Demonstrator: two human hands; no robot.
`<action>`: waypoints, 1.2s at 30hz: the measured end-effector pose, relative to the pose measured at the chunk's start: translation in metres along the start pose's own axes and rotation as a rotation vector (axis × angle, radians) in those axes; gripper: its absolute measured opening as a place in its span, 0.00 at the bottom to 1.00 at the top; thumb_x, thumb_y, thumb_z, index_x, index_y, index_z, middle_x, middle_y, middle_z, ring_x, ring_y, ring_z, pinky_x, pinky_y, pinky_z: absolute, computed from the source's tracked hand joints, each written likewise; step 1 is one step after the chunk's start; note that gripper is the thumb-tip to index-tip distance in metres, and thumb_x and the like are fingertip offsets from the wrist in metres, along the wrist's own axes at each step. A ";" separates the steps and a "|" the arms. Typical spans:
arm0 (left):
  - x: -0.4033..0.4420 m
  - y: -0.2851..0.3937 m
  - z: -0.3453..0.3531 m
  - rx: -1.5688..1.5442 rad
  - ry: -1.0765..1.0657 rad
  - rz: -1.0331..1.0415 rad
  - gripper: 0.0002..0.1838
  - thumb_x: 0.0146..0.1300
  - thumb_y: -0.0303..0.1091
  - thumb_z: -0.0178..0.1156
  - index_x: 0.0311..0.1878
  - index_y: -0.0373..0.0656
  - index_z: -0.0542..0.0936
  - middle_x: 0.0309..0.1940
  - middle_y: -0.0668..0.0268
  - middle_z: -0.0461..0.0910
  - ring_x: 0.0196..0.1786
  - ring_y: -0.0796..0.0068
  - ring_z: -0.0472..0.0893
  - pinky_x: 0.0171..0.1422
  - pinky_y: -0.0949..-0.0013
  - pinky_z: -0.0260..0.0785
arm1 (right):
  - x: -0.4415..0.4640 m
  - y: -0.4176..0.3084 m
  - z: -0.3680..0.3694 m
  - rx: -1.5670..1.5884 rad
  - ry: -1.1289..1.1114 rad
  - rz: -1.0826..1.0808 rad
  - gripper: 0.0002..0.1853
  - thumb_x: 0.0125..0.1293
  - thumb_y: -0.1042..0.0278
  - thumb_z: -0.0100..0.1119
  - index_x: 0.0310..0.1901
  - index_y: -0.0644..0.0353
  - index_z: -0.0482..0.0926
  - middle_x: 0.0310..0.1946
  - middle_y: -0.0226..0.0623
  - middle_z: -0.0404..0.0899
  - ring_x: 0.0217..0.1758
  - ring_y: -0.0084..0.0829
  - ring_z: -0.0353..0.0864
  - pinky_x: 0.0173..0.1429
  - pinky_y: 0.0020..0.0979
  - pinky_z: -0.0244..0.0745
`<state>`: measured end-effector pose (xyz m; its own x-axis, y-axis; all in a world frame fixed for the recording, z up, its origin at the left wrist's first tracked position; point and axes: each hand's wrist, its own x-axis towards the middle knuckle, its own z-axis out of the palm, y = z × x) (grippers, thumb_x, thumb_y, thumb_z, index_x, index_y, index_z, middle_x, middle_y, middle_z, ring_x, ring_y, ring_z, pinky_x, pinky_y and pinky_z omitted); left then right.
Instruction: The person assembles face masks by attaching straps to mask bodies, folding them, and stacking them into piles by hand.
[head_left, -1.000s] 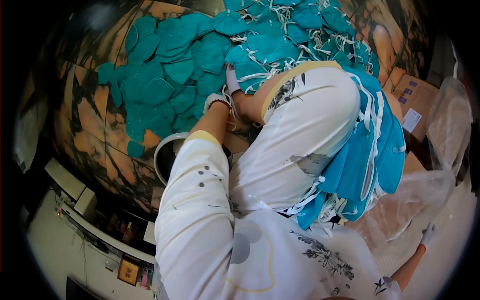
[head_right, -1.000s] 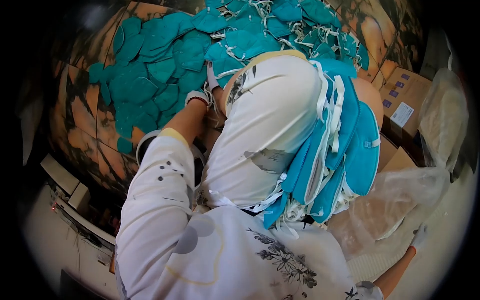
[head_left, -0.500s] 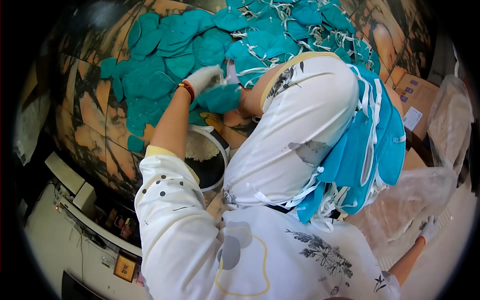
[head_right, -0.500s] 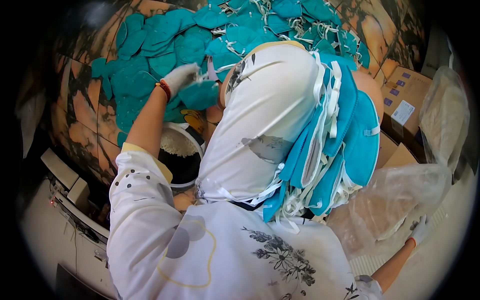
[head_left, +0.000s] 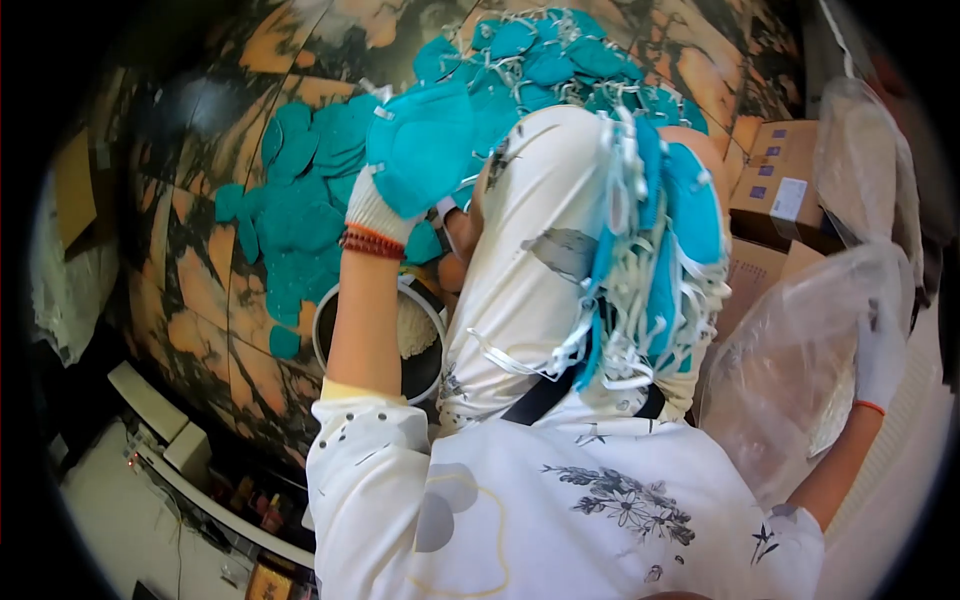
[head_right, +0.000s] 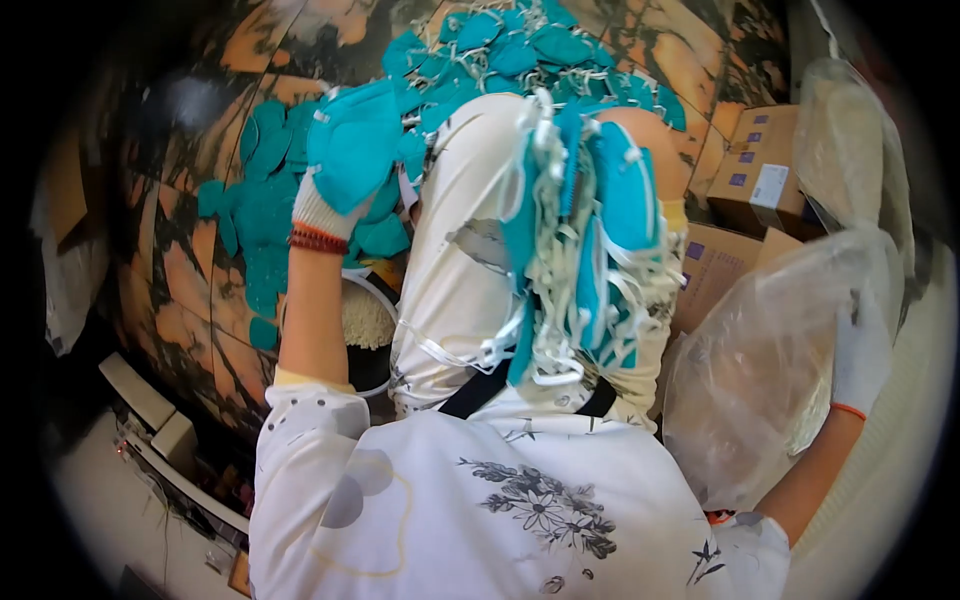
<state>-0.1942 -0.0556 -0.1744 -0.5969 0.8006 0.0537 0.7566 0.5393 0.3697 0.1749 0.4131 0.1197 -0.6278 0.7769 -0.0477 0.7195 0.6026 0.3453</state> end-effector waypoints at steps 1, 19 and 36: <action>-0.002 0.011 -0.009 -0.123 0.031 0.019 0.23 0.79 0.44 0.45 0.70 0.43 0.69 0.69 0.58 0.74 0.68 0.61 0.74 0.74 0.59 0.68 | -0.009 -0.025 -0.016 0.105 0.109 -0.053 0.19 0.72 0.67 0.55 0.62 0.59 0.76 0.52 0.49 0.83 0.48 0.40 0.83 0.56 0.34 0.75; -0.081 0.213 -0.126 -0.921 -0.342 -0.534 0.11 0.75 0.40 0.58 0.46 0.43 0.82 0.28 0.68 0.81 0.28 0.82 0.78 0.32 0.71 0.73 | -0.131 -0.189 -0.026 0.922 0.162 -1.506 0.12 0.58 0.70 0.60 0.45 0.54 0.80 0.43 0.35 0.81 0.44 0.38 0.83 0.47 0.39 0.78; 0.010 0.204 -0.144 0.380 0.197 0.541 0.08 0.52 0.30 0.66 0.37 0.49 0.82 0.53 0.71 0.80 0.64 0.71 0.76 0.69 0.62 0.71 | -0.028 -0.214 -0.017 -0.071 0.525 -1.376 0.07 0.54 0.69 0.67 0.35 0.51 0.90 0.47 0.28 0.80 0.60 0.29 0.73 0.72 0.30 0.63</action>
<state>-0.0842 0.0250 0.0348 -0.1188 0.9399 0.3202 0.9814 0.1601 -0.1058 0.0336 0.2589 0.0636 -0.8343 -0.5501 -0.0370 -0.5254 0.7730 0.3556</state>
